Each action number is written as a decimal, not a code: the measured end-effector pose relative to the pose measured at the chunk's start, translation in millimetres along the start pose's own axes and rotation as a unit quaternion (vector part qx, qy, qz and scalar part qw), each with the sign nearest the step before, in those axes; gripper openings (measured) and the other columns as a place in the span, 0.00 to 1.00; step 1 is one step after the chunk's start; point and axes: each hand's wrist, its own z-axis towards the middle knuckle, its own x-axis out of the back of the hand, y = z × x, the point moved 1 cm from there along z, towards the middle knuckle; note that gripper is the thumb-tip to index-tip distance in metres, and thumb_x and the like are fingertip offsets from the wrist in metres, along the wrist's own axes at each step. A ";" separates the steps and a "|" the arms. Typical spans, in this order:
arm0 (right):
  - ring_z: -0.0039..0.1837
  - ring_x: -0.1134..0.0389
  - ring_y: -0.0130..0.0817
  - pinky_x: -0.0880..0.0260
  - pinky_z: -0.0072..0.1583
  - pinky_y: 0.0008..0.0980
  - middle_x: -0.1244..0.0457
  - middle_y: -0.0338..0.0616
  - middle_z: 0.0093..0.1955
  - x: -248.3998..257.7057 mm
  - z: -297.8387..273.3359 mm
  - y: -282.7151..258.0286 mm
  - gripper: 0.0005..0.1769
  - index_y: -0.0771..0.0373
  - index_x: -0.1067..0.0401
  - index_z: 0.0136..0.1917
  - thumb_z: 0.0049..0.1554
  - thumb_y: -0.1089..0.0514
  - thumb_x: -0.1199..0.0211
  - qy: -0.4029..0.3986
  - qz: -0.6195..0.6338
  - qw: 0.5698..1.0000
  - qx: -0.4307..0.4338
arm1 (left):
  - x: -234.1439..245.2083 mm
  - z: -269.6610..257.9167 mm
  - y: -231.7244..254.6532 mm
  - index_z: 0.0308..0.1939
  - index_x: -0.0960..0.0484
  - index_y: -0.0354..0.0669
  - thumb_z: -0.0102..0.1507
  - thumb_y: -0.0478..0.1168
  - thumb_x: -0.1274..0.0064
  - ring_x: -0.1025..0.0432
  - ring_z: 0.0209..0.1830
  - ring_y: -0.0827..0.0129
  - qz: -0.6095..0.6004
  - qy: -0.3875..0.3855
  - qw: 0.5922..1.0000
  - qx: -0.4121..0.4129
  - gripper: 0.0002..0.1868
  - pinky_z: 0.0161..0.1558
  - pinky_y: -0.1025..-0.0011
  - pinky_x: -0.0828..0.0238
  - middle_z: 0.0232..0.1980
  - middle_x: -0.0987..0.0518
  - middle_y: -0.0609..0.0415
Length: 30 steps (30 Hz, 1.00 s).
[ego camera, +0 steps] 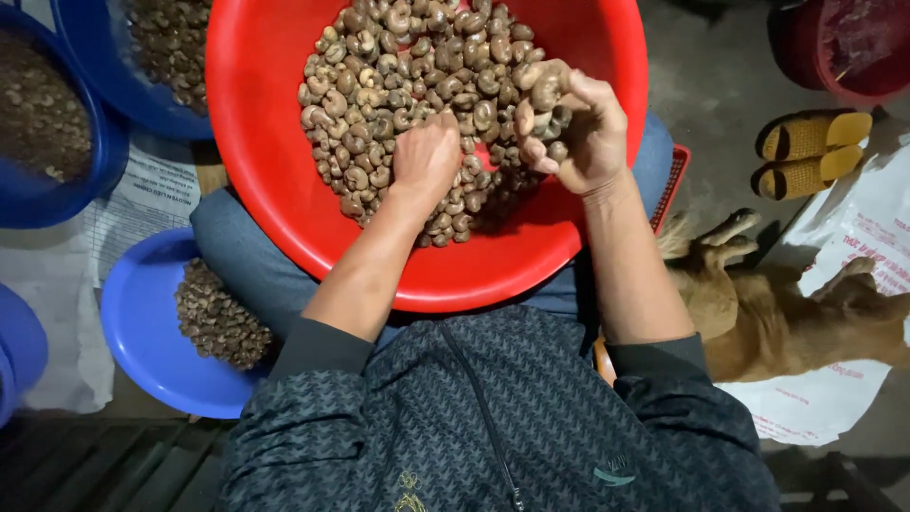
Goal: Manually sorting cashew nuts in a large bowl by picking through them and moving them around.
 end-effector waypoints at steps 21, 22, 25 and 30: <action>0.50 0.27 0.63 0.27 0.51 0.60 0.28 0.56 0.44 -0.2 -2.0 28.0 0.16 0.54 0.21 0.56 0.65 0.44 0.40 0.042 -0.829 0.553 -0.076 | 112.7 -79.6 -52.5 0.53 0.23 0.33 0.70 0.41 0.50 0.32 0.14 0.75 -0.748 0.016 0.659 0.072 0.14 0.12 0.82 0.38 0.28 0.22 0.46; 0.50 0.27 0.63 0.27 0.51 0.60 0.28 0.56 0.44 14.7 1.0 38.4 0.16 0.54 0.21 0.56 0.65 0.44 0.40 0.043 -0.830 0.551 -0.075 | 107.5 -77.7 -51.3 0.53 0.23 0.33 0.70 0.41 0.50 0.32 0.14 0.75 -0.749 0.017 0.658 0.070 0.14 0.12 0.82 0.38 0.28 0.22 0.46; 0.42 0.25 0.53 0.24 0.43 0.52 0.29 0.45 0.36 59.2 7.4 66.7 0.16 0.54 0.24 0.42 0.58 0.42 0.41 0.063 -0.921 0.366 -0.116 | 99.3 -75.8 -50.1 0.54 0.23 0.25 0.70 0.36 0.51 0.32 0.13 0.77 -0.684 0.016 0.726 0.066 0.14 0.12 0.79 0.35 0.27 0.22 0.48; 0.33 0.28 0.48 0.31 0.32 0.51 0.32 0.42 0.32 144.3 6.6 108.2 0.06 0.52 0.29 0.43 0.56 0.54 0.47 0.009 -0.968 0.251 0.011 | 107.2 -81.5 -52.9 0.53 0.21 0.32 0.68 0.36 0.51 0.30 0.13 0.75 -0.689 0.036 0.720 0.073 0.12 0.12 0.79 0.33 0.23 0.22 0.48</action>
